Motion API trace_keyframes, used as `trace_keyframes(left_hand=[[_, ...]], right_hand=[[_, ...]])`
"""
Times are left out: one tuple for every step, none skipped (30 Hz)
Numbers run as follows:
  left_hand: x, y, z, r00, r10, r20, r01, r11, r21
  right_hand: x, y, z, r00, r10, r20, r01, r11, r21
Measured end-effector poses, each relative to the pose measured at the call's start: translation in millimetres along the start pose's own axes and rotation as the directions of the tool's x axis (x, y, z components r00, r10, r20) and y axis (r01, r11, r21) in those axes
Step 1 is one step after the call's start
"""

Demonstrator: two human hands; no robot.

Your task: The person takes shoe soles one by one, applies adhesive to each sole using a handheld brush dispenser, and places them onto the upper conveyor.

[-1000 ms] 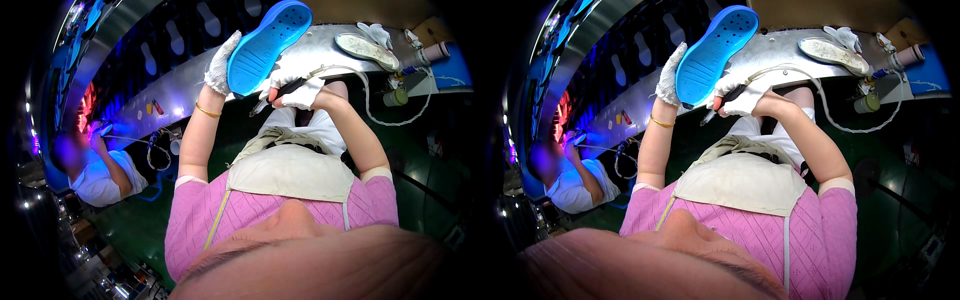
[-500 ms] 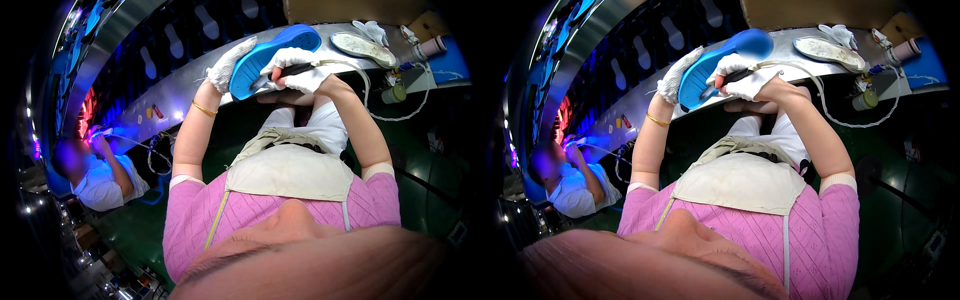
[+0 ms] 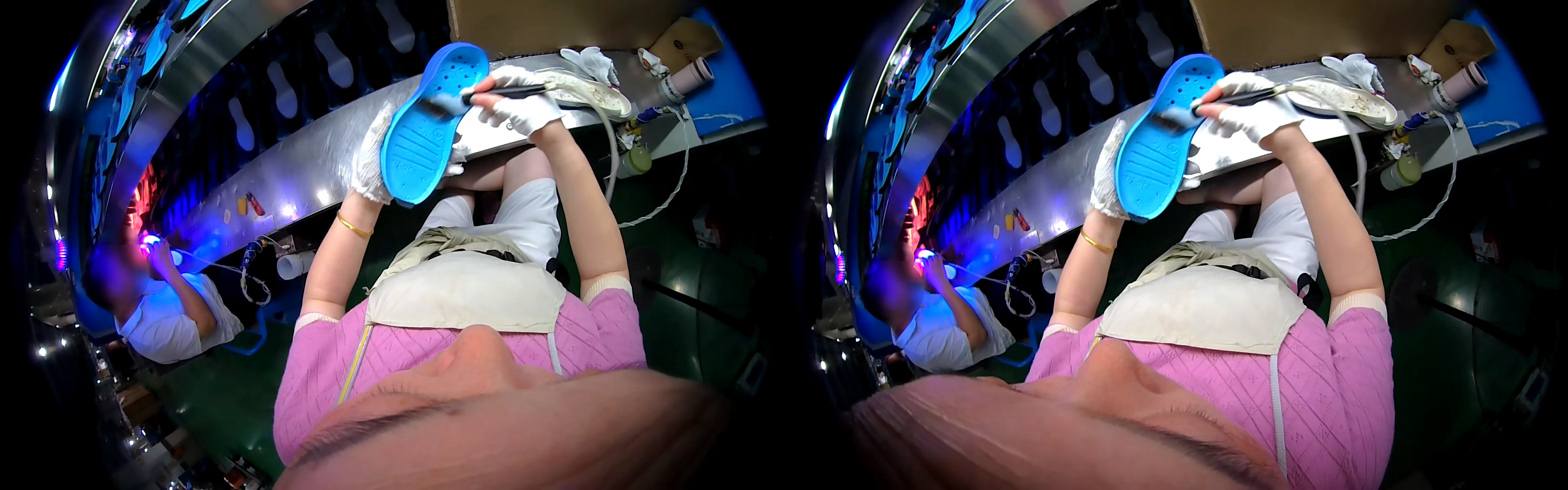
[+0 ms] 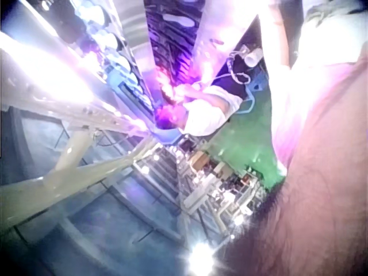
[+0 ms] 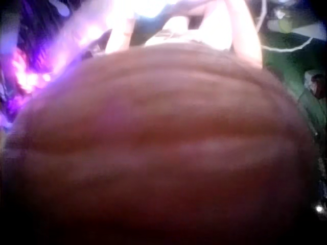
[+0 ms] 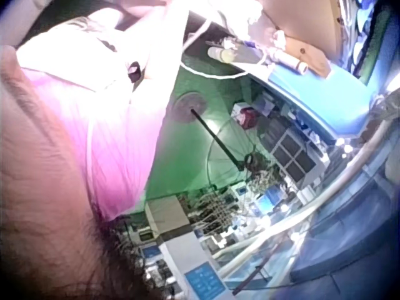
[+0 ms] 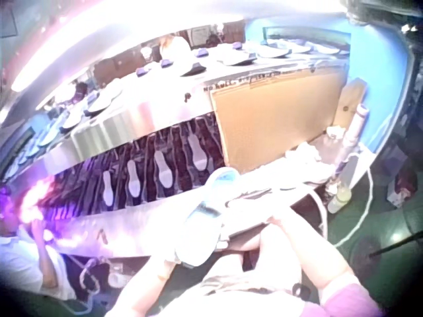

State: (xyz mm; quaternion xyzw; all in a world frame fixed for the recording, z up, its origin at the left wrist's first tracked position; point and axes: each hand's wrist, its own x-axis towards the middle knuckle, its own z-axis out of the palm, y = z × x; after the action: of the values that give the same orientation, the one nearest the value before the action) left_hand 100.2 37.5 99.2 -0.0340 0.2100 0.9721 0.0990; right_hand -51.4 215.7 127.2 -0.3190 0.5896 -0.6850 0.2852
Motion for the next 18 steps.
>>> trace_keyframes(left_hand=[[-2,-3,0,1.0,-0.018,-0.007,0.018,0.998,0.052],[-6,-7,1,1.0,-0.014,0.003,0.014,0.998,0.053],[-9,-11,4,1.0,0.012,0.001,-0.012,0.996,0.089],[-9,-14,5,0.999,0.032,0.001,-0.032,0.992,0.123],[-8,-13,4,0.999,0.033,0.005,-0.033,0.991,0.127],[-6,-13,1,0.999,0.048,0.007,-0.048,0.994,0.097],[-8,-12,-5,0.998,0.07,0.003,-0.07,0.995,0.066],[-8,-11,-21,0.993,0.108,0.036,-0.104,0.99,-0.099],[-9,-10,-32,0.993,0.11,0.042,-0.106,0.989,-0.099],[-13,-9,-40,0.987,0.159,0.037,-0.153,0.98,-0.13],[-12,-9,-34,0.98,0.196,0.033,-0.188,0.969,-0.159],[-15,-9,-28,0.983,0.183,0.022,-0.179,0.977,-0.113],[-16,-11,-19,0.983,0.183,0.027,-0.179,0.978,-0.111],[-18,-12,-13,0.982,0.186,-0.023,-0.186,0.982,0.012],[-20,-14,-10,0.978,0.196,-0.073,-0.185,0.973,0.135],[-20,-15,-7,0.973,0.21,-0.099,-0.189,0.965,0.183],[-20,-16,-4,0.973,0.21,-0.097,-0.19,0.964,0.184],[-20,-17,-1,0.978,0.194,-0.072,-0.179,0.968,0.177]], right_hand=[[3,3,-10,0.993,-0.085,-0.088,0.083,0.996,-0.025],[9,5,-17,0.979,-0.111,-0.17,0.114,0.993,0.008],[13,10,-20,0.947,-0.207,-0.244,0.221,0.975,0.033],[13,21,-18,0.918,-0.293,-0.268,0.296,0.955,-0.032],[13,31,-9,0.882,-0.377,-0.283,0.367,0.926,-0.09],[6,42,1,0.822,-0.499,-0.275,0.451,0.865,-0.22],[-4,48,15,0.801,-0.572,-0.178,0.55,0.819,-0.162],[-19,39,35,0.816,-0.564,-0.125,0.552,0.825,-0.117],[-30,34,49,0.819,-0.567,-0.085,0.534,0.809,-0.246],[-42,33,59,0.938,-0.346,-0.014,0.342,0.932,-0.12],[-50,30,63,0.991,-0.112,0.077,0.113,0.993,-0.014],[-53,22,59,0.992,-0.09,0.094,0.093,0.995,-0.029],[-56,10,52,0.991,-0.068,0.112,0.074,0.996,-0.046],[-49,7,40,0.991,-0.027,0.131,0.012,0.993,0.115],[-42,4,33,0.945,-0.327,0.025,0.328,0.945,-0.017],[-34,2,24,0.92,-0.391,-0.005,0.389,0.917,-0.086],[-26,1,14,0.89,-0.455,-0.029,0.446,0.882,-0.15],[-17,0,8,0.799,-0.6,-0.037,0.536,0.739,-0.409]])
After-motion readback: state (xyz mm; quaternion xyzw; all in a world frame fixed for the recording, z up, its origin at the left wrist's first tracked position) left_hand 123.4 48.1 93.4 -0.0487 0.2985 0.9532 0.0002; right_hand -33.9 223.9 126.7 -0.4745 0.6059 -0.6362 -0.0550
